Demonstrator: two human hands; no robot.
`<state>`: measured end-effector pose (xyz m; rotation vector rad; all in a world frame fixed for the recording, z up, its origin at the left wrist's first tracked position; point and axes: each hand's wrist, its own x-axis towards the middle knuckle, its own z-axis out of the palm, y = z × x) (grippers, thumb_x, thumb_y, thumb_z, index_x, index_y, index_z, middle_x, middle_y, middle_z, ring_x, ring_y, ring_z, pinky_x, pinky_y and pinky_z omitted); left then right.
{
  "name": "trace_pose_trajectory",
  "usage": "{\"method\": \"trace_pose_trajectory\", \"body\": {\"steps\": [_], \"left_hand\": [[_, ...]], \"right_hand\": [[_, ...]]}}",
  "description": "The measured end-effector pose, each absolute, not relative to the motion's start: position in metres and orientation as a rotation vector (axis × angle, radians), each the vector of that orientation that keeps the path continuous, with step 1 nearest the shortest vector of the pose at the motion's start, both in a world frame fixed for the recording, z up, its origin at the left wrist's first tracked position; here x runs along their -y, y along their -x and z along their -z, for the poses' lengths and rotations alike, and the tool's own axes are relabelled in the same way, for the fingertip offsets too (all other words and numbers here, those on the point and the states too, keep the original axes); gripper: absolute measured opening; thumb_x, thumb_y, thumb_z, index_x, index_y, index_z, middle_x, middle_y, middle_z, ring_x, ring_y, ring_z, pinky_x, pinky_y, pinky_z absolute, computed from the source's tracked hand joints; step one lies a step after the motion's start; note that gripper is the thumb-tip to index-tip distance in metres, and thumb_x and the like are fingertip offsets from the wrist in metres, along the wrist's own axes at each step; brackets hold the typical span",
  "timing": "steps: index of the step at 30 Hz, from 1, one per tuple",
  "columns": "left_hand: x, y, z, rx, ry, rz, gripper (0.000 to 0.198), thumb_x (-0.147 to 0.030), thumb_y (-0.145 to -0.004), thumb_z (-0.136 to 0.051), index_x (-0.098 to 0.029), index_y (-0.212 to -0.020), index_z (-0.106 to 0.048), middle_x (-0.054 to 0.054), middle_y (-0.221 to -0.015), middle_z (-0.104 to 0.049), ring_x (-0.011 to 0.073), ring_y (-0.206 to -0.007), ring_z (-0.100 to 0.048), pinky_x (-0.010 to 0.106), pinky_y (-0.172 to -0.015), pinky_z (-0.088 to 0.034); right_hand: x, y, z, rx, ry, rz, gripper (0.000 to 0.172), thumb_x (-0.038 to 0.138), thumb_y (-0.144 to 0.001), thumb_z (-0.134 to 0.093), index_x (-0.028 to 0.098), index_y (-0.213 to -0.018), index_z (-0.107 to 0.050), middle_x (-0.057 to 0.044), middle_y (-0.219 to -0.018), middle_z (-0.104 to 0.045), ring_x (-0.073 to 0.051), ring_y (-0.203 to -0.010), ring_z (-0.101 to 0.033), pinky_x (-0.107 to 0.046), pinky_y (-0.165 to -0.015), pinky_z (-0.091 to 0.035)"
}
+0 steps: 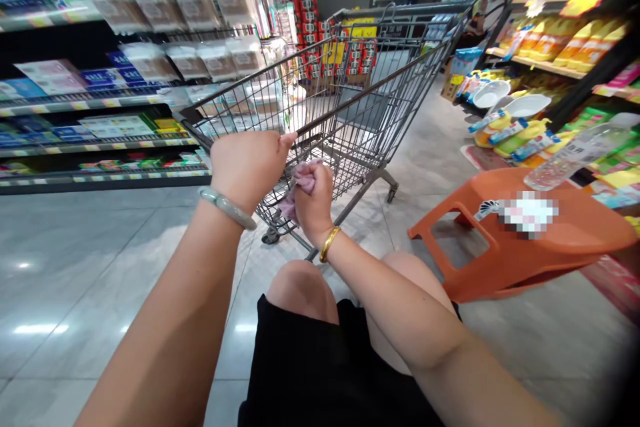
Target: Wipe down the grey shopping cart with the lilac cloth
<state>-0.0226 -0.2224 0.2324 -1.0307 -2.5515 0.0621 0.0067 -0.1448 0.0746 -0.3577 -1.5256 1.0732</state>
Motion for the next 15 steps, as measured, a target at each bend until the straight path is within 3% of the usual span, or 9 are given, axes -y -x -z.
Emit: {"method": "trace_pose_trajectory", "body": {"steps": [8,15], "left_hand": [[0.207,-0.008,-0.232,2.578,1.05,0.073,0.079,-0.06,-0.105,-0.009,-0.016,-0.104,-0.075,0.02,-0.096,-0.076,0.032,-0.091,-0.069,0.042,-0.077,-0.048],[0.185,-0.034,-0.238,2.616,1.134,0.121,0.063,-0.047,-0.108,-0.024,-0.008,-0.097,-0.073,0.024,-0.089,-0.074,0.0344,-0.092,-0.073,0.041,-0.072,-0.05]], "right_hand": [[0.107,-0.022,-0.073,1.495,0.433,-1.005,0.023,0.006,-0.068,-0.051,0.025,-0.082,-0.048,-0.001,-0.092,-0.053,-0.02,-0.095,-0.052,-0.035,-0.09,-0.045],[0.108,-0.041,-0.106,1.477,0.4,-1.107,0.016,0.013,-0.081,-0.051,0.024,-0.093,-0.05,-0.002,-0.1,-0.057,-0.018,-0.094,-0.053,-0.032,-0.085,-0.045]]}}
